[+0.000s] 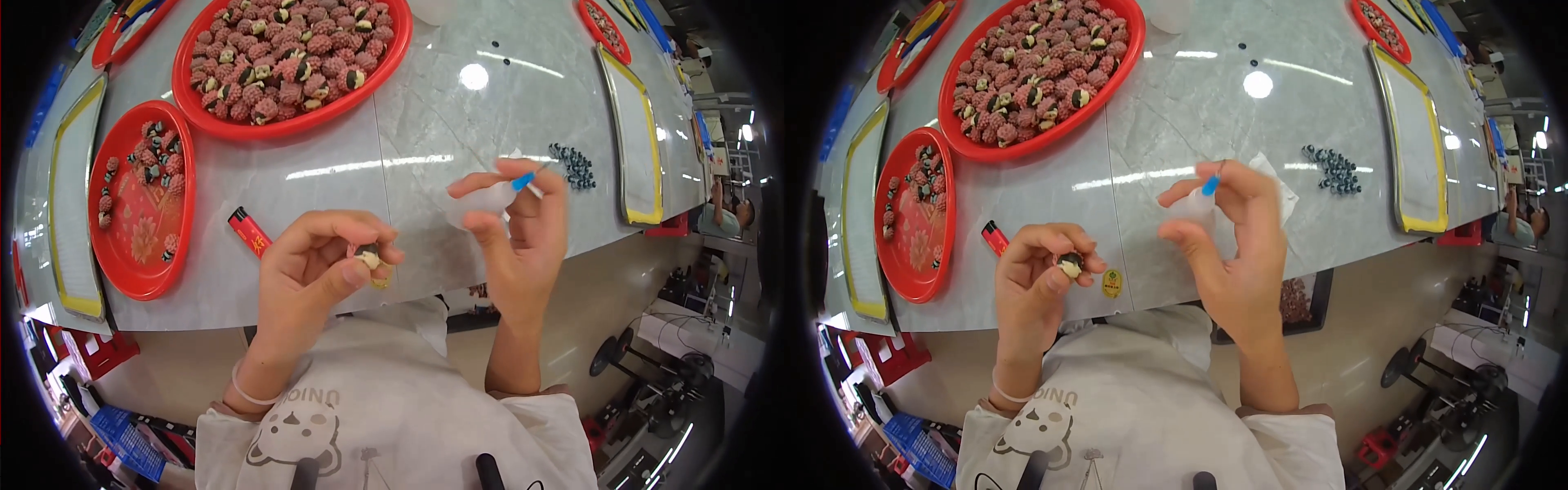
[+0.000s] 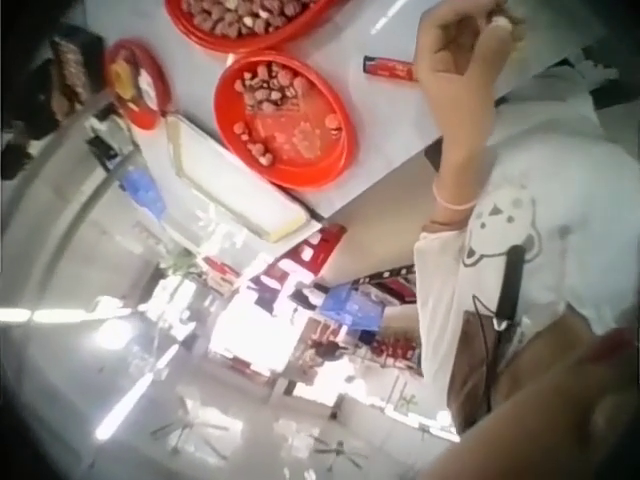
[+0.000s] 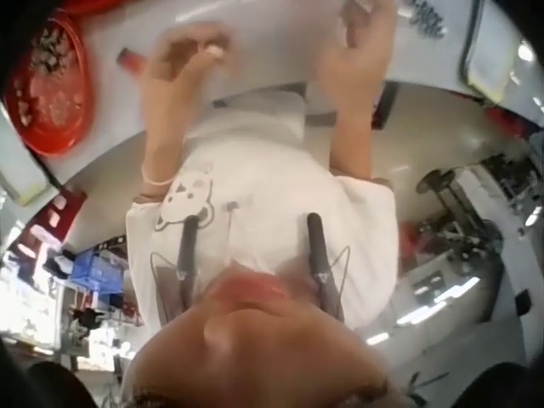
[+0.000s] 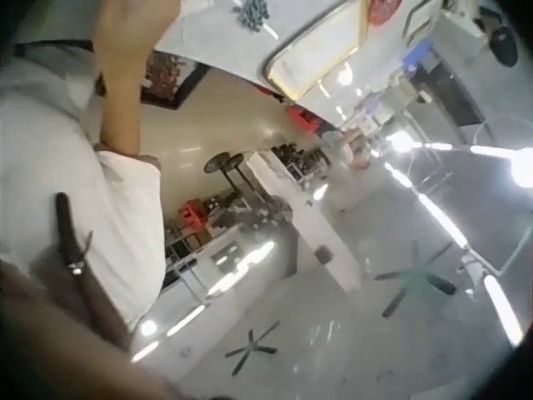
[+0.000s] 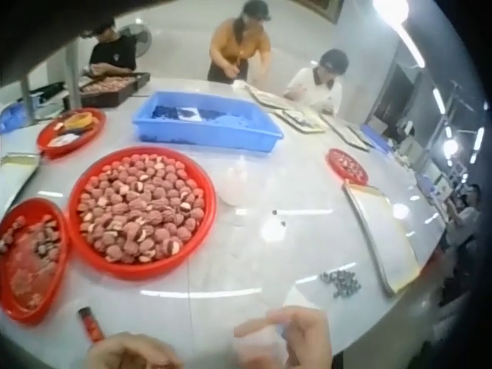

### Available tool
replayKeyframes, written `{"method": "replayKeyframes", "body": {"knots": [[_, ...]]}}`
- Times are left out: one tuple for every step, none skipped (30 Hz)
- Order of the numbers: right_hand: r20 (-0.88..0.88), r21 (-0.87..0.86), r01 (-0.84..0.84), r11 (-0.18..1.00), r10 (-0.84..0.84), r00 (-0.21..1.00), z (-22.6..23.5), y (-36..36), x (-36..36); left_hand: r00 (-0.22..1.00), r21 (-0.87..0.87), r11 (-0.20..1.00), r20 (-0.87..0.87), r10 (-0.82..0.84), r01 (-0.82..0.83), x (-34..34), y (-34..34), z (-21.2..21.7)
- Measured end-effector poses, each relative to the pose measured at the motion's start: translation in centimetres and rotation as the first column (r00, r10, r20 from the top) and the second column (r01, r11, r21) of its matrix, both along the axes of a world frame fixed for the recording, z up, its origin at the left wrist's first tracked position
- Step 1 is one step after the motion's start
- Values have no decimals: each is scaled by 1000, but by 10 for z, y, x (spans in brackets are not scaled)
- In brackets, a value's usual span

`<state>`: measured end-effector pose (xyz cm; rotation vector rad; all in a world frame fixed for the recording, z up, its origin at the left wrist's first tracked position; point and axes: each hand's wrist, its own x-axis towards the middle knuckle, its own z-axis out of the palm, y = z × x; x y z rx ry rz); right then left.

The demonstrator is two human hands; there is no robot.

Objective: The person assembles miniature figurines by taking head pieces from a tray, applying glue to them with a dispenser bottle, attaching body pieces by hand, and placing the assembled figurines into another tray.

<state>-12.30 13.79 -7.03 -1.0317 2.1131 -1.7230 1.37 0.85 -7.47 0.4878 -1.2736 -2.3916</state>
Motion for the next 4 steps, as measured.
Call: {"method": "replayKeyframes", "body": {"knots": [[186,-147,-20,989,47,981,5,1,3,1000,19,1000,18,-5,5,1,-1,-3],[359,-144,-51,988,100,928,12,-1,4,999,29,998,-6,-47,47,0,-6,-6],[374,-135,-53,989,100,922,12,2,3,996,39,995,-31,-88,89,1,-10,-9],[341,-129,-145,981,181,923,12,6,1,996,50,995,-17,-83,83,2,-13,-12]]}}
